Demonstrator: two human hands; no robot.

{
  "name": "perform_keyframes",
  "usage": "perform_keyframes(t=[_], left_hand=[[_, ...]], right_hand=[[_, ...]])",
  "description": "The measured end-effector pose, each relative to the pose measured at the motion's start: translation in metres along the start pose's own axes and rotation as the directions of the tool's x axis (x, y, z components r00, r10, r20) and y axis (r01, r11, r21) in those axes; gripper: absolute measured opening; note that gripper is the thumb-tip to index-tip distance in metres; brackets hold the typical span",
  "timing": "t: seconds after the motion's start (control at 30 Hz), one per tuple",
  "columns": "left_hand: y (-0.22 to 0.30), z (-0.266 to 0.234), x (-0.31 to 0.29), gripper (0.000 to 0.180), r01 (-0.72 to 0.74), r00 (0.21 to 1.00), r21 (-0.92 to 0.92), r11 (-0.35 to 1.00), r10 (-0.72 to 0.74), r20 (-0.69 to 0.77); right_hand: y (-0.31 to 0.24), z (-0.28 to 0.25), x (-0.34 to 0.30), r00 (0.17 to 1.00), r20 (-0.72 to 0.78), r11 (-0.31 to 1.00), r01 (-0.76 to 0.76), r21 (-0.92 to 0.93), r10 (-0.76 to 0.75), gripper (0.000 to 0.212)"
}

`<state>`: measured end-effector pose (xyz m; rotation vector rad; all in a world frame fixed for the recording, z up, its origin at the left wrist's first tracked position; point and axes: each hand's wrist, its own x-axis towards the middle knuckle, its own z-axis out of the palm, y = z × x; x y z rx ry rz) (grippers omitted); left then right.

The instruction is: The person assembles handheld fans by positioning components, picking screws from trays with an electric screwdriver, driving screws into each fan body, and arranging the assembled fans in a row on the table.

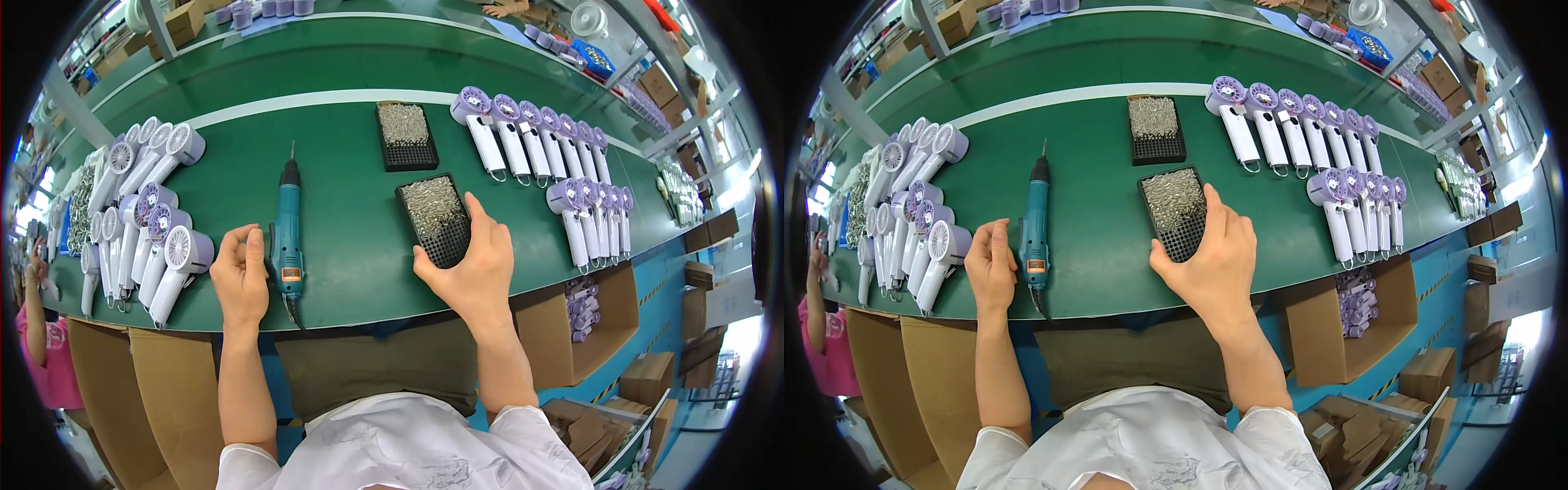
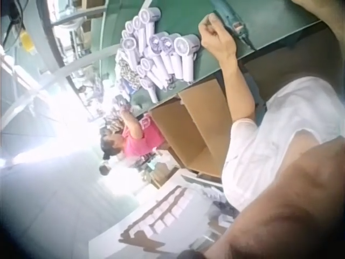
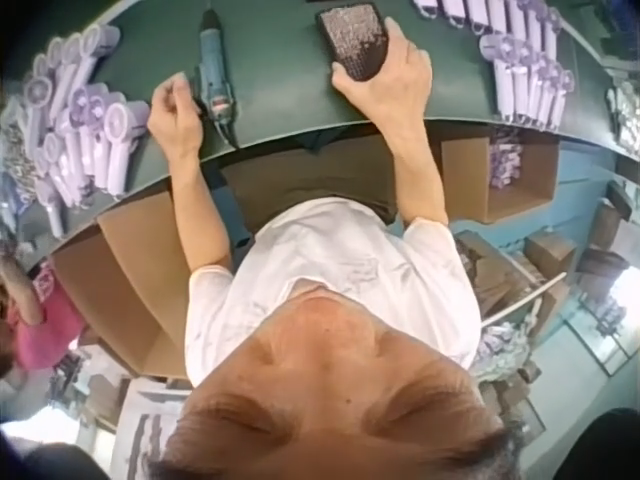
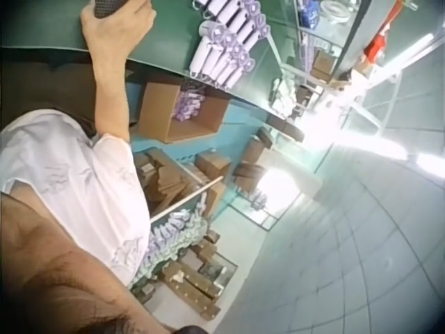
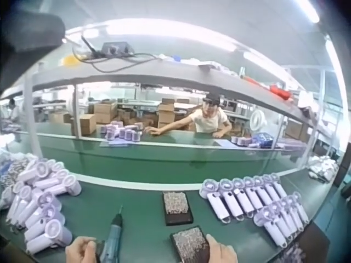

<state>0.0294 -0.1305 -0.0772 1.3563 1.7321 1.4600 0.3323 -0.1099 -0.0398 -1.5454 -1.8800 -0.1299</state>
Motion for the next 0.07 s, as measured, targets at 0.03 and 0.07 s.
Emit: perform_keyframes(t=[0.03,0.07], left_hand=[[-0.0029,0.0001,-0.0002,0.035,-0.025,1.000,0.006,1.000,0.025,-0.002],[-0.0084,0.0000,0.0000,0.039,-0.050,0.999,0.012,0.999,0.050,-0.001]], right_hand=[[0.0013,0.0012,-0.0008,1.000,-0.002,0.999,0.030,0.026,-0.030,0.088],[0.0015,0.0033,-0.0021,0.998,-0.005,0.997,0.057,0.051,-0.057,0.089]])
